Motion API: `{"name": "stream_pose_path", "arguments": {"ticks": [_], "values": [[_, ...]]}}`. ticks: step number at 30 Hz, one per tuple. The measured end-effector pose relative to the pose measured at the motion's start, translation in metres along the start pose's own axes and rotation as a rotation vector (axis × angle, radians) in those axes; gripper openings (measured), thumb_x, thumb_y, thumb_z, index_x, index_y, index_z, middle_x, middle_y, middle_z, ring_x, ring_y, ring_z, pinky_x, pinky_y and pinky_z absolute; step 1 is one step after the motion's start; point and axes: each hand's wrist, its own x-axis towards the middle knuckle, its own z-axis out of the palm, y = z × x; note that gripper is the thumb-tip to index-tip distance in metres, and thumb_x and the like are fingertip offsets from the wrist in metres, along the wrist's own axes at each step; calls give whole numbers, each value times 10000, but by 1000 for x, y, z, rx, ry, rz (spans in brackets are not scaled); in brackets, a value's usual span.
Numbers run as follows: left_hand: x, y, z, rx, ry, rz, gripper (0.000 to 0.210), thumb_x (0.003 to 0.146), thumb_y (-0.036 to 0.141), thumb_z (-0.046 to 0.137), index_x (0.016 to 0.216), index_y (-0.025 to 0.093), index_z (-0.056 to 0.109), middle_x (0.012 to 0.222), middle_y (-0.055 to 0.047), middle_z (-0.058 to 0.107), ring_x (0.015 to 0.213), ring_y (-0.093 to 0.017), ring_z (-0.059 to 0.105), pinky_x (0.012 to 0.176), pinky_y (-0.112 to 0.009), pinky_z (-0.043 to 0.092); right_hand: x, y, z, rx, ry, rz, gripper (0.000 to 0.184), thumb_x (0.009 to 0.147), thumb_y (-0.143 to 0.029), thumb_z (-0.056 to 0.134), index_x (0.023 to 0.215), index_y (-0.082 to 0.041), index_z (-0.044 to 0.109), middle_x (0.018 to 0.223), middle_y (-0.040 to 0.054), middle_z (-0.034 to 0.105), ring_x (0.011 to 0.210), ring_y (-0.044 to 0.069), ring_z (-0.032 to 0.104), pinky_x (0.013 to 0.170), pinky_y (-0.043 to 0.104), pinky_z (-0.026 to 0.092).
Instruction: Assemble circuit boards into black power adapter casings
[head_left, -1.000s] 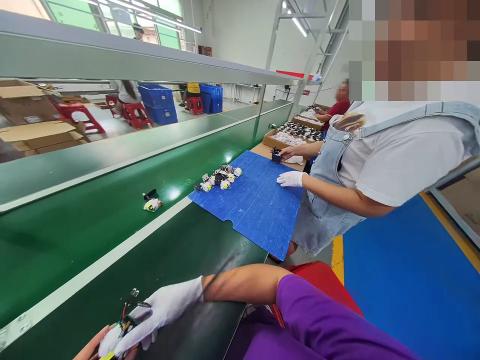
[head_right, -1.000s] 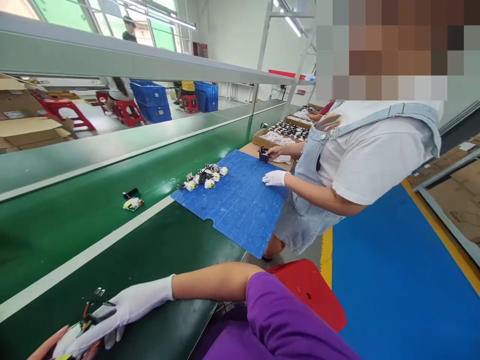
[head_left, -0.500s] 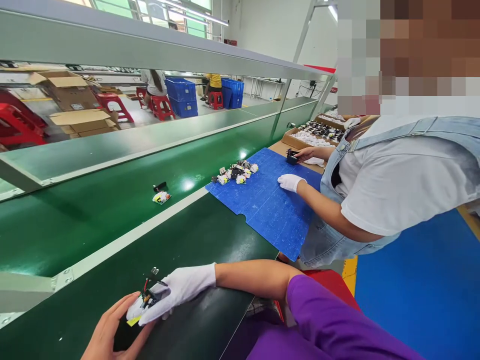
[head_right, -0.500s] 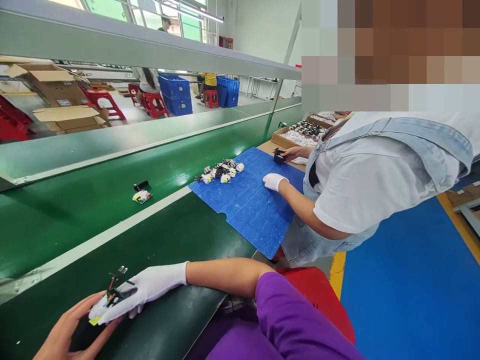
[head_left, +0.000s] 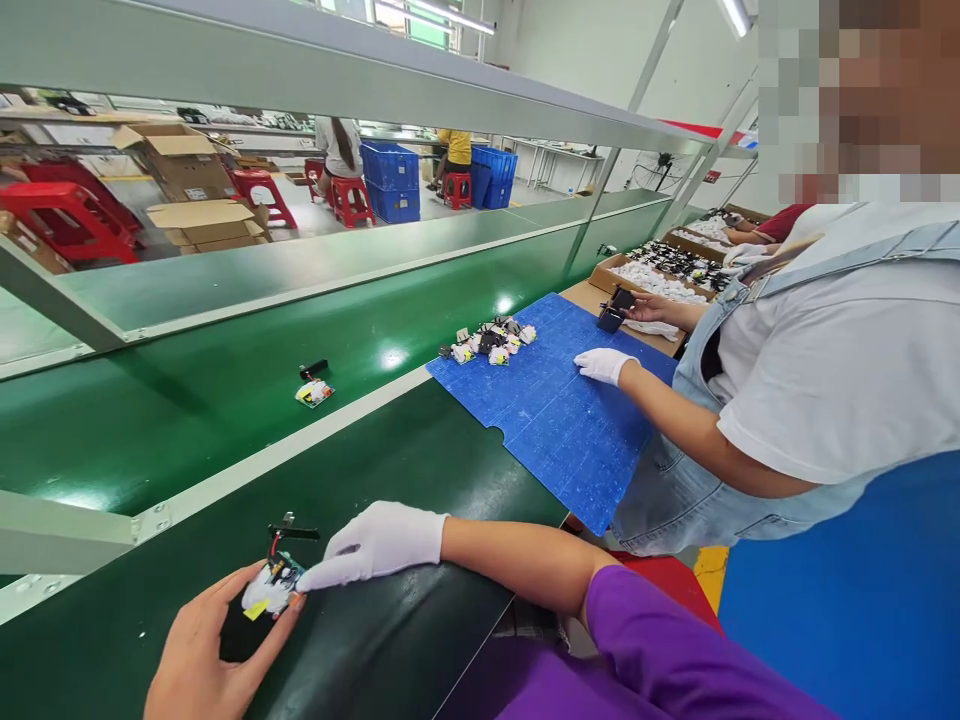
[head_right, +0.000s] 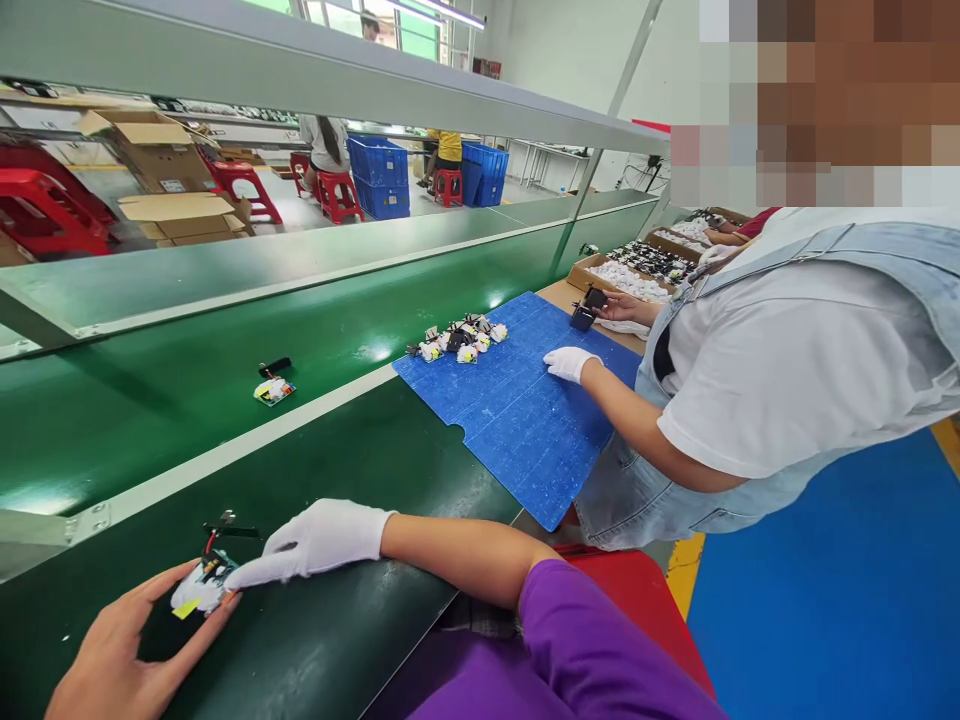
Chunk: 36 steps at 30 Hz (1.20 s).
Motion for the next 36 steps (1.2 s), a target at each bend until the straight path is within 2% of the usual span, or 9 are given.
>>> {"name": "stream_pose_path", "arguments": {"ticks": [3, 6, 11, 13, 16, 20, 25, 30, 36], "values": [[1, -7, 3, 3, -53, 26, 625, 761, 736, 525, 1043, 193, 650, 998, -106, 727, 938, -322, 658, 858, -480, 529, 4, 5, -15, -118, 139, -103, 265, 836, -314, 761, 583, -293, 683, 522, -114, 623, 546, 72, 643, 503, 186, 450], [0, -10, 9, -8, -73, 80, 550, 778, 672, 564, 1036, 197, 664, 1025, -104, 726, 975, -324, 648, 890, -470, 505, 8, 9, -35, -206, 334, -29, 56, 854, -280, 742, 859, -335, 749, 730, -81, 728, 702, 106, 706, 647, 216, 539], [-3, -6, 16, 9, -13, 188, 514, 838, 645, 528, 1024, 190, 679, 1051, -112, 713, 1027, -320, 617, 912, -467, 478, 16, 25, -80, -332, 431, 158, 374, 918, -309, 625, 1284, -232, 617, 1134, 29, 715, 865, 136, 699, 845, 276, 570], [-3, -5, 17, 17, -3, 197, 506, 852, 636, 529, 1032, 187, 679, 1061, -113, 708, 1047, -316, 607, 916, -461, 476, 23, 34, -106, -422, 455, 228, 460, 905, -288, 621, 1354, -210, 561, 1274, 71, 653, 1057, 184, 661, 956, 309, 530], [-4, -6, 19, 7, 16, 194, 496, 863, 625, 529, 1041, 187, 679, 1074, -110, 704, 1067, -308, 600, 933, -459, 470, 40, 50, -148, -574, 519, 352, 496, 919, -218, 557, 1408, -163, 495, 1416, 141, 532, 1339, 258, 474, 1108, 374, 404], [-4, -10, 24, -3, 24, 196, 479, 861, 609, 546, 1065, 197, 679, 1113, -107, 695, 1100, -304, 592, 954, -456, 466, 66, 67, -189, -730, 519, 515, 419, 907, -309, 631, 1288, -148, 564, 1385, 156, 519, 1302, 307, 477, 1067, 467, 412], [-5, -10, 24, -31, 10, 170, 490, 849, 608, 552, 1070, 191, 682, 1140, -116, 683, 1127, -307, 580, 968, -455, 475, 77, 84, -198, -842, 469, 576, 374, 928, -427, 631, 1200, -171, 605, 1355, 109, 539, 1230, 281, 523, 1011, 498, 458], [-4, -5, 18, -51, -66, 85, 503, 836, 615, 561, 1083, 196, 687, 1177, -117, 674, 1169, -313, 567, 999, -465, 469, 74, 98, -199, -883, 454, 572, 377, 941, -440, 607, 1213, -179, 595, 1329, 105, 545, 1184, 268, 544, 974, 475, 481], [-1, -7, 19, -91, -70, 84, 540, 815, 662, 555, 1059, 200, 691, 1144, -109, 689, 1136, -303, 583, 1011, -460, 460, 76, 97, -202, -898, 445, 555, 425, 944, -430, 611, 1287, -184, 560, 1369, 113, 526, 1223, 284, 533, 993, 500, 481]]}}
